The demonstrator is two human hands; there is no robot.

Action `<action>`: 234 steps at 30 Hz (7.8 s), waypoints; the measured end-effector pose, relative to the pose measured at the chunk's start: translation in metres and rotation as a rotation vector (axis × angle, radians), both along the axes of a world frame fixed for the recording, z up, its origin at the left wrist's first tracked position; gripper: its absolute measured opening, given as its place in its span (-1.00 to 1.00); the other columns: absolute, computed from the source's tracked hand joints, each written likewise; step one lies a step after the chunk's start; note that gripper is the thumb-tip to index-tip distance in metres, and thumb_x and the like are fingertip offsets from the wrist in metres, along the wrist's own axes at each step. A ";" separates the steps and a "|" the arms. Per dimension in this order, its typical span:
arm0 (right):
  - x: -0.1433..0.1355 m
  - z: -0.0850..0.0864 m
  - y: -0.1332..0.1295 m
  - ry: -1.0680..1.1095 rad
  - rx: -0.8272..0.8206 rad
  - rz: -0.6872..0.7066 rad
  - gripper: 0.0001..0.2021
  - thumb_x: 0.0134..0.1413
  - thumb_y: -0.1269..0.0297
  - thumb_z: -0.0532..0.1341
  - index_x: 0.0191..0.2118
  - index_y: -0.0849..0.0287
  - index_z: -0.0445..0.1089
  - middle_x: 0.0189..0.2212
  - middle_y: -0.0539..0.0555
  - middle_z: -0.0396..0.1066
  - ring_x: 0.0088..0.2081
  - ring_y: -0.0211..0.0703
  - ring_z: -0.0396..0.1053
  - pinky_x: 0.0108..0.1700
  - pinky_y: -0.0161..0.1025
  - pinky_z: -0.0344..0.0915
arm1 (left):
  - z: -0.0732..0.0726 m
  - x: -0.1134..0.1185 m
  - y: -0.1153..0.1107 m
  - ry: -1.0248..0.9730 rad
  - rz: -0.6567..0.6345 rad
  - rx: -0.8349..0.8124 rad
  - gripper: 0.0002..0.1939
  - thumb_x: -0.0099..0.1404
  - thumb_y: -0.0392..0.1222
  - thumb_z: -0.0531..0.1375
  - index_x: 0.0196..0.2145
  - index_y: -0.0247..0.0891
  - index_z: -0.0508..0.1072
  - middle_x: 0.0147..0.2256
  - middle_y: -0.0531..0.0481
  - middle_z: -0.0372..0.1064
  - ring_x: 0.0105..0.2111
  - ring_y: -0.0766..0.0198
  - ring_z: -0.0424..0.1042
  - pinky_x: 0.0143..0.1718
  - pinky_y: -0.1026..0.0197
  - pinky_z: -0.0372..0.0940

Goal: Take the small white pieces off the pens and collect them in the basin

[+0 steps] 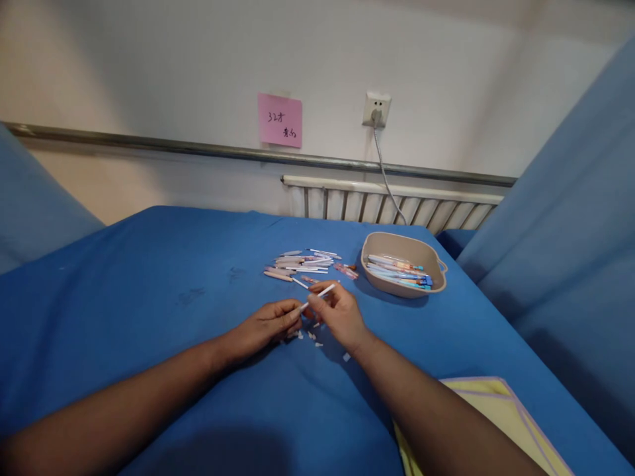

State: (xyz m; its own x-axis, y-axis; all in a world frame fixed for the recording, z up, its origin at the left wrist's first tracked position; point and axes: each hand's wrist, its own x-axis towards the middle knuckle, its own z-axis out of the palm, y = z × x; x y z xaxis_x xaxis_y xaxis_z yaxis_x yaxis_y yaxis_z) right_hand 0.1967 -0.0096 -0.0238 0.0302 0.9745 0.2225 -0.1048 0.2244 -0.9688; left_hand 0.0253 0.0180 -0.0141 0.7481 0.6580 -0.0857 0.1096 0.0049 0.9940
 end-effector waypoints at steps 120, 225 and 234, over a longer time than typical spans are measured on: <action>0.013 -0.011 -0.014 -0.537 0.070 0.015 -0.88 0.04 0.25 0.16 -0.32 0.12 0.41 -0.44 -0.03 0.42 -0.42 -0.25 0.35 -0.36 -0.34 0.25 | 0.008 -0.022 -0.006 0.297 0.162 0.515 -0.83 0.19 -0.20 0.11 -0.27 -0.18 0.47 -0.36 0.06 0.45 -0.35 0.24 0.38 -0.31 0.31 0.17; 0.005 0.004 -0.024 -0.935 0.141 0.107 -0.85 0.09 0.22 0.16 -0.21 0.13 0.30 -0.37 0.01 0.44 -0.35 -0.23 0.37 -0.33 -0.35 0.16 | 0.021 -0.017 -0.013 0.684 0.012 0.773 -0.59 0.34 0.09 -0.14 -0.32 -0.19 0.36 -0.39 0.02 0.39 -0.37 0.26 0.36 -0.40 0.31 0.13; 0.007 0.003 -0.023 -0.971 0.162 0.156 -0.88 0.17 0.25 0.09 -0.27 0.15 0.33 -0.33 0.04 0.45 -0.27 -0.23 0.38 -0.24 -0.34 0.20 | 0.021 -0.016 -0.013 0.681 0.015 0.759 -0.61 0.34 0.06 -0.13 -0.31 -0.21 0.37 -0.38 0.00 0.40 -0.37 0.24 0.36 -0.39 0.30 0.15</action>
State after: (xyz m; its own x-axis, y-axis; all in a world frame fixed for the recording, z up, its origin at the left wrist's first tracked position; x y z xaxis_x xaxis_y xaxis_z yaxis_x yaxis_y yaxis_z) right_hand 0.2034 -0.0331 -0.0213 -0.3608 0.9079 0.2134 0.6778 0.4125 -0.6087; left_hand 0.0092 0.0046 0.0069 0.6871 0.7251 -0.0464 0.6584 -0.5943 0.4619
